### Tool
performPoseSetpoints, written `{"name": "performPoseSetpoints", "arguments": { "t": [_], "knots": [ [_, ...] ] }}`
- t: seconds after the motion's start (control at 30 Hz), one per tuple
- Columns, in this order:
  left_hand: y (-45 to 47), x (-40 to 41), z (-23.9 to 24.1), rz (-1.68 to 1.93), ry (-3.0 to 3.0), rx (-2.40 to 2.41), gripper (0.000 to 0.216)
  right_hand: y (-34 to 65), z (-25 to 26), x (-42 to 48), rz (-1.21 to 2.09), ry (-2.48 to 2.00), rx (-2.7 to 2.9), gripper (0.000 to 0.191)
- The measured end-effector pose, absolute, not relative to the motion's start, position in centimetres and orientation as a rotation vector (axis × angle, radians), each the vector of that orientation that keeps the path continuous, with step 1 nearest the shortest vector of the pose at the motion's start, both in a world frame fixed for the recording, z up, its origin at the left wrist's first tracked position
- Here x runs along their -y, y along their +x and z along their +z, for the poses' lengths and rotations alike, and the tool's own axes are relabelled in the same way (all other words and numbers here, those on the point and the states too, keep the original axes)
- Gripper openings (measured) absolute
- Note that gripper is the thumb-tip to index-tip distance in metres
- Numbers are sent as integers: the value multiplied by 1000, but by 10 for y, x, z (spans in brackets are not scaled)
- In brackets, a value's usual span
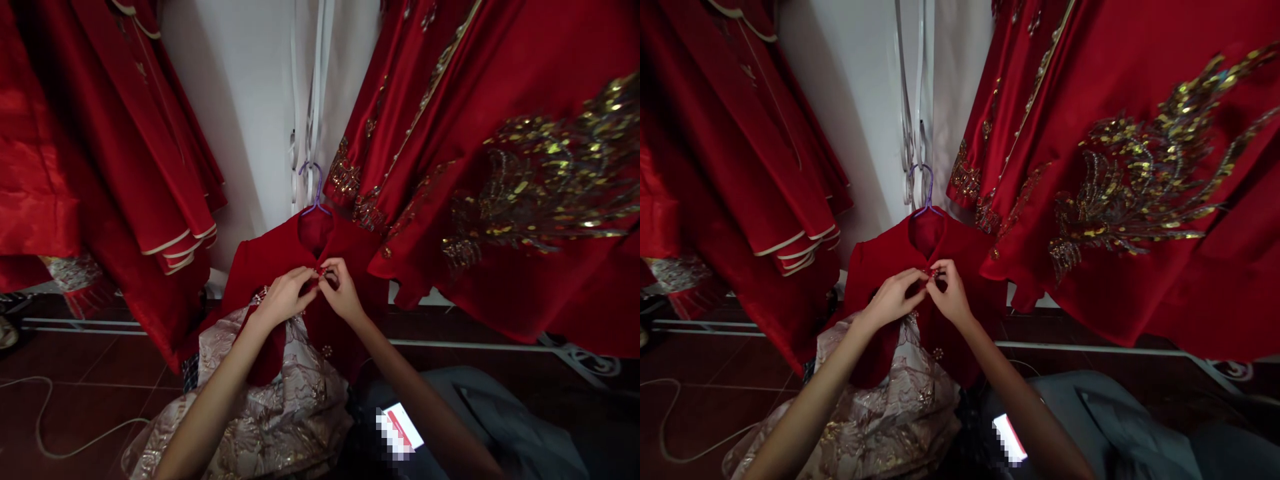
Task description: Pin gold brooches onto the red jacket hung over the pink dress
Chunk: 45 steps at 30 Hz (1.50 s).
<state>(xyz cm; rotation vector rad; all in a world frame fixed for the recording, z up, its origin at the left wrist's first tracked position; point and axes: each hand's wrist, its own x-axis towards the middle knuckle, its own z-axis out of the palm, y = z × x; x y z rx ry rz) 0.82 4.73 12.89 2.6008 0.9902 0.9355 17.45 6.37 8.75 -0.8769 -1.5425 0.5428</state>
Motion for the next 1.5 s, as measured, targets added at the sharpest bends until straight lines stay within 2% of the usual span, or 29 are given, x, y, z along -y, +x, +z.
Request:
{"name": "performPoseSetpoints", "arguments": {
  "t": [0.07,0.17,0.23,0.3,0.43,0.63,0.73,0.87,0.97,1.1,1.2,1.33,1.43,1.5],
  "knots": [
    [6,-42,122,903,2582,-943,42,173,78,-59,491,-883,1481,33],
    [-1,-36,112,789,2561,-949,68,165,62,-40,422,-905,1546,63],
    [-7,-35,109,744,2525,-966,79,157,51,-24,340,-961,1647,84],
    [-13,-35,109,729,2492,-975,83,150,40,-11,227,-1031,1747,92],
    [-25,-32,110,756,2434,-1052,79,147,19,-4,47,-1152,1827,85],
    [-40,-15,94,857,2227,-1481,50,177,9,-6,24,-1107,1569,58],
    [-45,-8,89,678,2196,-1660,53,191,25,-2,105,-1120,1358,47],
    [-52,-1,102,417,2187,-1684,24,200,55,0,269,-1214,1251,16],
    [-44,6,123,378,2257,-1289,10,200,73,1,366,-1228,1262,20],
    [-7,4,127,472,2298,-903,11,199,92,6,393,-1182,1259,20],
    [31,-11,90,661,2284,-937,15,200,104,14,416,-1126,1268,18],
    [66,-29,30,854,2121,-1241,21,193,109,21,507,-1095,1462,18],
    [65,-29,22,969,2088,-1147,26,183,105,20,565,-1075,1584,19],
    [50,-27,32,1078,2019,-1105,21,177,101,19,576,-1087,1674,18]
  ]
}}
